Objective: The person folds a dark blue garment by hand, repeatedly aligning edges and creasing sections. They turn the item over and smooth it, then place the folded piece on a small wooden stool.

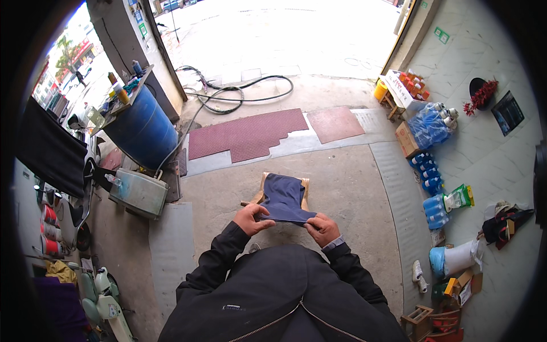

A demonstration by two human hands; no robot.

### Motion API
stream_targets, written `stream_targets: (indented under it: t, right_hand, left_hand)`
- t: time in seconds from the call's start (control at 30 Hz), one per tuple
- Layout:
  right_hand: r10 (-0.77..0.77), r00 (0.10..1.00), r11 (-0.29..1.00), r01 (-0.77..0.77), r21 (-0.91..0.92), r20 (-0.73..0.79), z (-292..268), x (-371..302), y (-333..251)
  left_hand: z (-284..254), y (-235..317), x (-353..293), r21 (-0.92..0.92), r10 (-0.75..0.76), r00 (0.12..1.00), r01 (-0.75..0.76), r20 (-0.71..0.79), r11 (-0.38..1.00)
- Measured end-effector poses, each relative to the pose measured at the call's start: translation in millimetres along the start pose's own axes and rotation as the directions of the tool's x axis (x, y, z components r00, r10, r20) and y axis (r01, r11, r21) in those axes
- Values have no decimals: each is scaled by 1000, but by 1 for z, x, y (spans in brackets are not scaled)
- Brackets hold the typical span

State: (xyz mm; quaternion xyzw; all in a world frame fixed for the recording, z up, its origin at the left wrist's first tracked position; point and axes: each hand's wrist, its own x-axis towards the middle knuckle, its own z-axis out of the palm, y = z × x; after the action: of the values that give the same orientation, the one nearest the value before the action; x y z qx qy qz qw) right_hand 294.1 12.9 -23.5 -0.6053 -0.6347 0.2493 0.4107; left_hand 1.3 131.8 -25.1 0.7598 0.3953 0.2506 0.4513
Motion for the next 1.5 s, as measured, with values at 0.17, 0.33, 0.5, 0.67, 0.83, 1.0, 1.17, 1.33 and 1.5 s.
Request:
stream_targets:
  t: [0.17,0.33,0.5,0.67,0.83,1.0,1.17,1.33,1.5]
  right_hand:
    - [-1,1000,1000,2,24,-11,0,3,-2]
    - [23,999,999,-24,27,28,0,5,-6]
    - [30,997,998,-34,61,70,1,5,-11]
    - [-24,997,999,21,51,72,6,7,-13]
    - [-43,995,996,36,82,94,12,6,-15]
    - [4,993,998,-12,64,121,14,7,-15]
    - [23,992,996,-33,78,122,20,13,-14]
    - [82,990,988,-96,122,114,24,14,-18]
    - [151,980,979,-166,116,130,26,20,-20]
  left_hand:
    - [3,-7,4,149,36,994,-51,102,988]
    - [8,-15,4,45,72,997,-72,10,996]
    - [5,-11,3,188,91,996,-91,8,978]
    - [6,-12,-2,392,-40,993,-6,110,920]
    - [12,-16,-5,449,-96,991,45,93,892]
    - [16,-10,-8,404,-160,969,71,190,912]
    - [22,1,-11,363,-85,959,-20,271,932]
    - [29,7,-10,386,112,973,-183,200,904]
    - [40,15,-5,292,77,979,-131,189,947]
